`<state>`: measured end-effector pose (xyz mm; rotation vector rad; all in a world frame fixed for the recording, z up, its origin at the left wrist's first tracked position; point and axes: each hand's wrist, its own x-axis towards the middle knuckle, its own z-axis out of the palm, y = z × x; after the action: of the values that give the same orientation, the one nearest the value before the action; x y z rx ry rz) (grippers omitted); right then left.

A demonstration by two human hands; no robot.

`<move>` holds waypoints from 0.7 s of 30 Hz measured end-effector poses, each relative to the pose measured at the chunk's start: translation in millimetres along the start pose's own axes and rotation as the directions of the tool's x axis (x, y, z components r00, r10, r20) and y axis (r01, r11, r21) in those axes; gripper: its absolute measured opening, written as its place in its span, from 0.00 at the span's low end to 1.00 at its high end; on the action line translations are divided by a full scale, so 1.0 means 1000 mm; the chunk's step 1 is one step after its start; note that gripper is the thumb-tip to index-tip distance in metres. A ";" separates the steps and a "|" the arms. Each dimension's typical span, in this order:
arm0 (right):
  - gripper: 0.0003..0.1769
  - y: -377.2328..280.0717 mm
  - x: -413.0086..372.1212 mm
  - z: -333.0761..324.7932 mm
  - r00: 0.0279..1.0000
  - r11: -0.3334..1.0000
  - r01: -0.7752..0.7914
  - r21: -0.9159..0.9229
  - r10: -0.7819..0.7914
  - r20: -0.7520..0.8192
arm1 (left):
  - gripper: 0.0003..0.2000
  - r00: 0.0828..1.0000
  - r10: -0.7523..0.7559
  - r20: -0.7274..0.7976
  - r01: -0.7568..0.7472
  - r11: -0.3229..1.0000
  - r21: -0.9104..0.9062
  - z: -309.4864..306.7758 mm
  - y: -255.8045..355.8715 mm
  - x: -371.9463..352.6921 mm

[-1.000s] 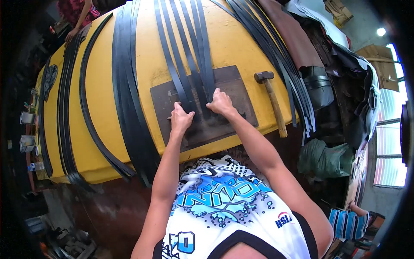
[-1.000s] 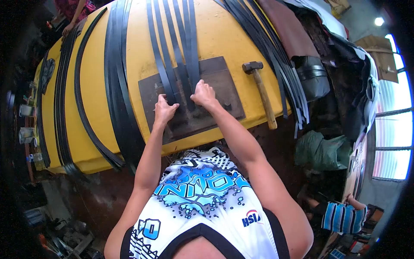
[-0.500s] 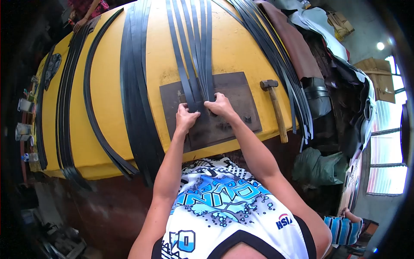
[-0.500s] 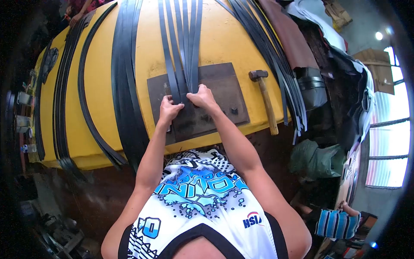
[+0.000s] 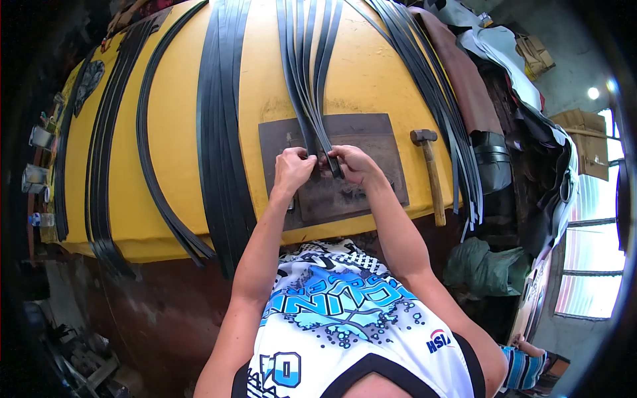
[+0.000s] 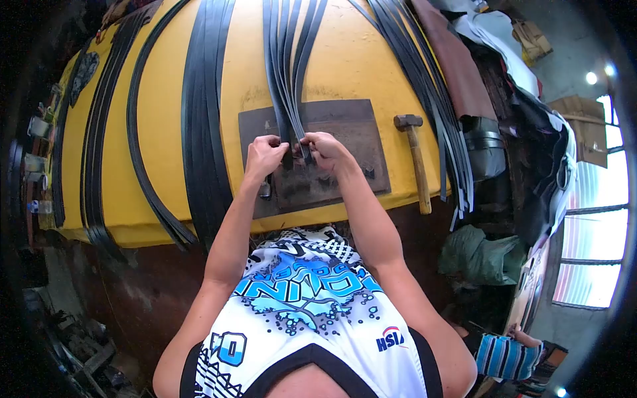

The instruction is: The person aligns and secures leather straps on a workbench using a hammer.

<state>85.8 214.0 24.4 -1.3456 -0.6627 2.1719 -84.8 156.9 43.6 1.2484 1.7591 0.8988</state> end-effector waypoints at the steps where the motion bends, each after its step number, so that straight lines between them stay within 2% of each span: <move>1: 0.09 0.002 0.007 -0.009 0.999 0.999 0.000 -0.038 0.002 0.051 | 0.16 1.000 -0.002 -0.001 0.002 1.000 -0.002 -0.001 0.007 -0.003; 3: 0.08 0.004 0.006 -0.012 0.998 0.997 0.019 -0.074 -0.014 0.060 | 0.15 0.997 0.073 0.011 -0.074 0.991 0.113 -0.009 0.028 -0.014; 5: 0.08 0.000 0.001 -0.009 0.997 0.993 0.041 -0.114 -0.033 0.076 | 0.13 0.995 0.104 0.005 -0.104 0.985 0.138 -0.008 0.035 -0.017; 7: 0.08 -0.010 -0.021 0.008 0.996 0.981 0.063 -0.183 -0.052 0.068 | 0.11 0.972 0.231 0.051 -0.237 0.950 0.205 0.001 0.025 -0.013; 8: 0.08 -0.012 -0.030 0.019 0.996 0.980 0.064 -0.186 -0.051 0.072 | 0.12 0.971 0.233 0.062 -0.240 0.957 0.163 0.002 0.022 -0.012; 9: 0.08 -0.015 -0.038 0.032 0.997 0.943 0.082 -0.322 -0.081 0.017 | 0.12 0.970 0.236 0.055 -0.242 0.956 0.166 0.002 0.019 -0.009; 10: 0.08 -0.014 -0.042 0.040 0.992 0.888 0.091 -0.450 -0.120 -0.036 | 0.13 0.976 0.190 0.106 -0.199 0.977 0.082 0.000 0.015 -0.007; 11: 0.08 -0.009 -0.041 0.041 0.992 0.886 0.098 -0.454 -0.125 -0.031 | 0.14 0.976 0.148 0.158 -0.149 0.989 -0.002 0.000 0.011 -0.005; 13: 0.11 -0.001 -0.033 0.044 0.979 0.857 0.095 -0.507 -0.172 -0.108 | 0.18 0.984 0.111 0.140 -0.115 0.993 0.021 -0.003 0.001 0.003; 14: 0.14 -0.009 -0.041 0.049 0.993 0.810 0.059 -0.584 -0.108 -0.049 | 0.22 0.989 0.067 0.133 -0.074 0.996 0.047 -0.005 -0.005 0.008; 15: 0.14 -0.006 -0.041 0.057 0.992 0.805 0.079 -0.588 -0.120 -0.031 | 0.22 0.990 0.077 0.115 -0.084 0.995 0.052 -0.003 -0.014 0.017; 16: 0.15 -0.001 -0.041 0.066 0.982 0.844 0.138 -0.519 -0.185 -0.039 | 0.24 0.970 -0.120 0.210 0.153 0.976 -0.152 0.000 -0.022 0.028; 17: 0.15 0.006 -0.042 0.075 0.968 0.874 0.197 -0.444 -0.244 -0.052 | 0.27 0.897 -0.278 0.343 0.391 0.862 -0.323 -0.001 -0.025 0.034; 18: 0.21 0.016 -0.042 0.081 0.955 0.886 0.264 -0.381 -0.297 -0.028 | 0.28 0.817 -0.303 0.490 0.513 0.770 -0.380 -0.034 0.018 0.012; 19: 0.25 0.039 -0.021 0.077 0.893 0.823 0.430 -0.372 -0.448 0.043 | 0.23 0.787 -0.370 0.494 0.569 0.745 -0.349 -0.040 0.020 0.018; 21: 0.25 0.059 -0.009 0.073 0.773 0.625 0.625 -0.467 -0.581 0.256 | 0.16 0.832 -0.131 0.539 0.533 0.461 -0.709 -0.015 -0.002 0.037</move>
<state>14.1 153.1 21.6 -1.0366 -1.5914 1.5259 -106.7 190.0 41.3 0.3359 0.9110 0.9594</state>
